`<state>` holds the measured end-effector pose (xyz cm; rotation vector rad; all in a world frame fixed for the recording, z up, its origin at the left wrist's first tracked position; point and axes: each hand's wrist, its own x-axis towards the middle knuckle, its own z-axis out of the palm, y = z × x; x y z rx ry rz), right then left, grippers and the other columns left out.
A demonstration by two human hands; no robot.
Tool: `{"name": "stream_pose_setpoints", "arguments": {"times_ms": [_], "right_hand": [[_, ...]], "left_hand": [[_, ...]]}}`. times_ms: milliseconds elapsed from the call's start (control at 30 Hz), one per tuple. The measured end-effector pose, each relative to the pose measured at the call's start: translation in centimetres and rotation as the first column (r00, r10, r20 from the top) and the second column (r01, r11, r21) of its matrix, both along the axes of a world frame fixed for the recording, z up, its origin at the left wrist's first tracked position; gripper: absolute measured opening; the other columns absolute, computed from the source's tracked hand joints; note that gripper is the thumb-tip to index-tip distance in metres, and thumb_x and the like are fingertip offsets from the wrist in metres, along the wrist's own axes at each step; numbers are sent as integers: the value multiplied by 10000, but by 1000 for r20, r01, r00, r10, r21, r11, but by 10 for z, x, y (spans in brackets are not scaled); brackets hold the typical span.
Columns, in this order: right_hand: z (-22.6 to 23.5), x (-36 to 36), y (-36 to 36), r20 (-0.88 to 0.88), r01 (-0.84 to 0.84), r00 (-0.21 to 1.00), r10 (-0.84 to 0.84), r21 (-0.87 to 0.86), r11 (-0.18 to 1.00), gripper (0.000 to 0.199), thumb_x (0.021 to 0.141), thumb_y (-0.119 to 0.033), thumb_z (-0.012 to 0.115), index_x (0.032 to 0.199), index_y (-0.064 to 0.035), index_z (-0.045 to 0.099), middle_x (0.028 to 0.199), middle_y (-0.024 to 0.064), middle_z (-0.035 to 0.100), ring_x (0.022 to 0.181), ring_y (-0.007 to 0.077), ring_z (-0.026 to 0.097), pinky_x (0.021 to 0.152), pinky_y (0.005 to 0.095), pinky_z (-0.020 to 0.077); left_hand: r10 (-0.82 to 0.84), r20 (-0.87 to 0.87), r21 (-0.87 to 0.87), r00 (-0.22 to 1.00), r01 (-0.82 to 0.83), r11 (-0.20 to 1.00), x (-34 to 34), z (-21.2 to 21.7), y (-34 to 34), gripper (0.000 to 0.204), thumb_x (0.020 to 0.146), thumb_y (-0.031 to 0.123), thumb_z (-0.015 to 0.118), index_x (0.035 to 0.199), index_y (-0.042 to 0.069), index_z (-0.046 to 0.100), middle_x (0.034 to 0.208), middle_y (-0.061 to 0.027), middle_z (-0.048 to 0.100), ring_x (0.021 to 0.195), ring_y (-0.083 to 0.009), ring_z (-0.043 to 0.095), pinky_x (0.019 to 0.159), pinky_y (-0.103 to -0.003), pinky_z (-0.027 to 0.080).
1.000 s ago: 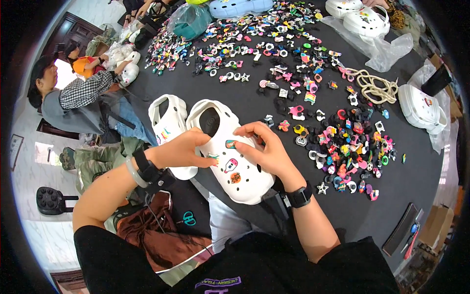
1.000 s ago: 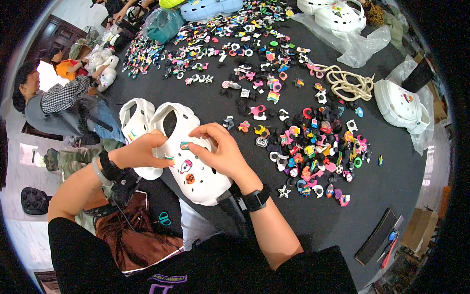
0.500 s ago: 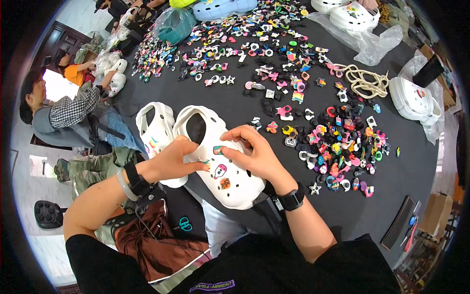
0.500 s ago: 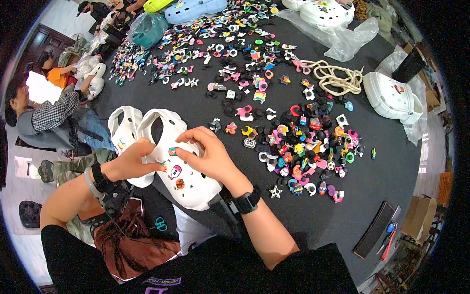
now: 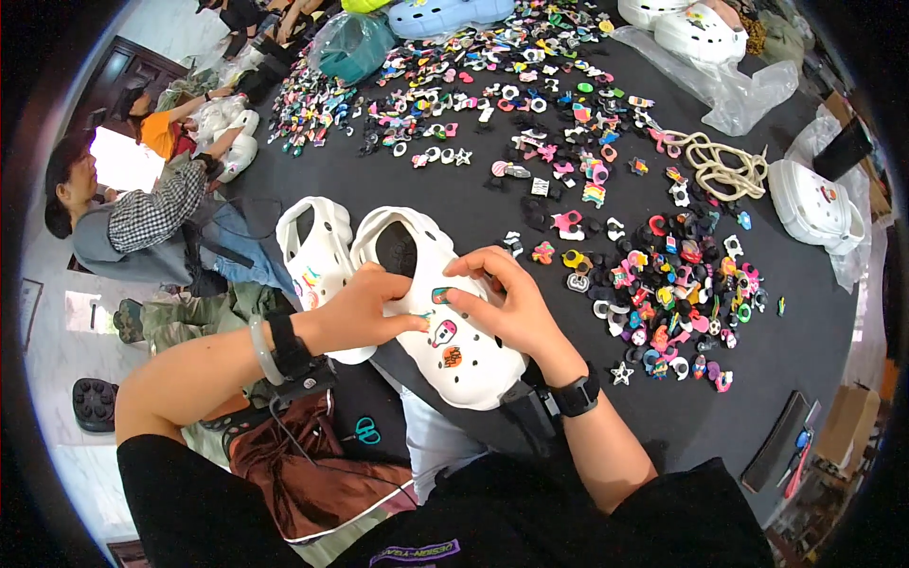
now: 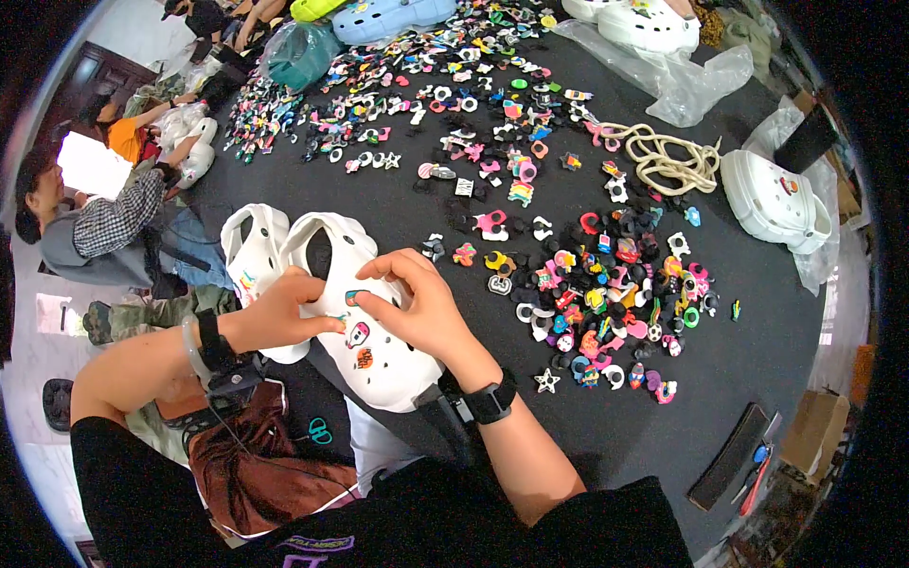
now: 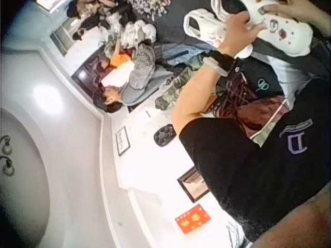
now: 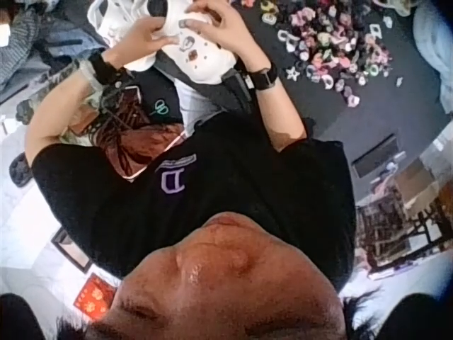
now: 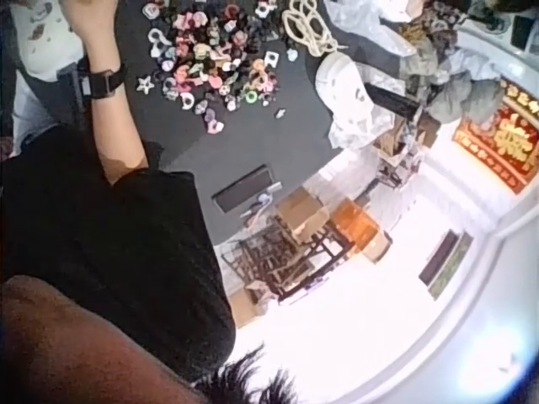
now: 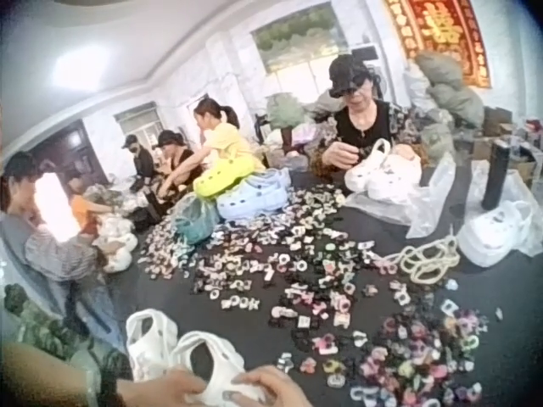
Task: Applying decorative charms to foam clogs and bagging them for shipment.
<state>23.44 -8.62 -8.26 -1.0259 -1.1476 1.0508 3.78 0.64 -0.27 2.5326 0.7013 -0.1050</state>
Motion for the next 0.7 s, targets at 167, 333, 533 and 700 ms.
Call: {"name": "stream_pose_setpoints", "arguments": {"times_ms": [167, 333, 533, 700], "right_hand": [[3, 0, -2, 31, -7, 999, 6, 12, 1000, 239, 747, -165, 725, 946, -60, 647, 923, 53, 584, 938, 192, 537, 840, 308, 419], [0, 1, -5, 338, -16, 936, -95, 310, 951, 251, 679, -202, 762, 908, -147, 678, 1095, 60, 547, 1028, 256, 483, 889, 367, 387], [11, -2, -7, 434, -105, 897, -81, 388, 916, 148, 735, -189, 725, 880, -216, 733, 1111, 47, 555, 999, 248, 495, 876, 366, 381], [7, -2, -6, 425, -95, 901, -82, 379, 921, 139, 745, -203, 727, 882, -222, 738, 1127, 52, 556, 996, 250, 496, 869, 365, 383]], "left_hand": [[51, -162, -280, 985, -95, 955, 9, 9, 11, 349, 746, 315, 758, 907, 18, 669, 694, -99, 624, 595, -171, 547, 589, -329, 419], [112, -225, -461, 968, -207, 863, 21, 26, 7, 329, 779, 263, 725, 795, -44, 611, 594, -55, 535, 561, -93, 470, 500, -306, 381], [-82, -109, -407, 991, 30, 913, -8, -1, 27, 299, 784, 264, 722, 847, -16, 640, 624, -78, 585, 568, -116, 524, 510, -286, 387], [-59, -56, -508, 997, 22, 861, -2, 7, 23, 272, 802, 242, 697, 888, -12, 647, 680, -125, 636, 590, -171, 585, 558, -304, 420]]}}
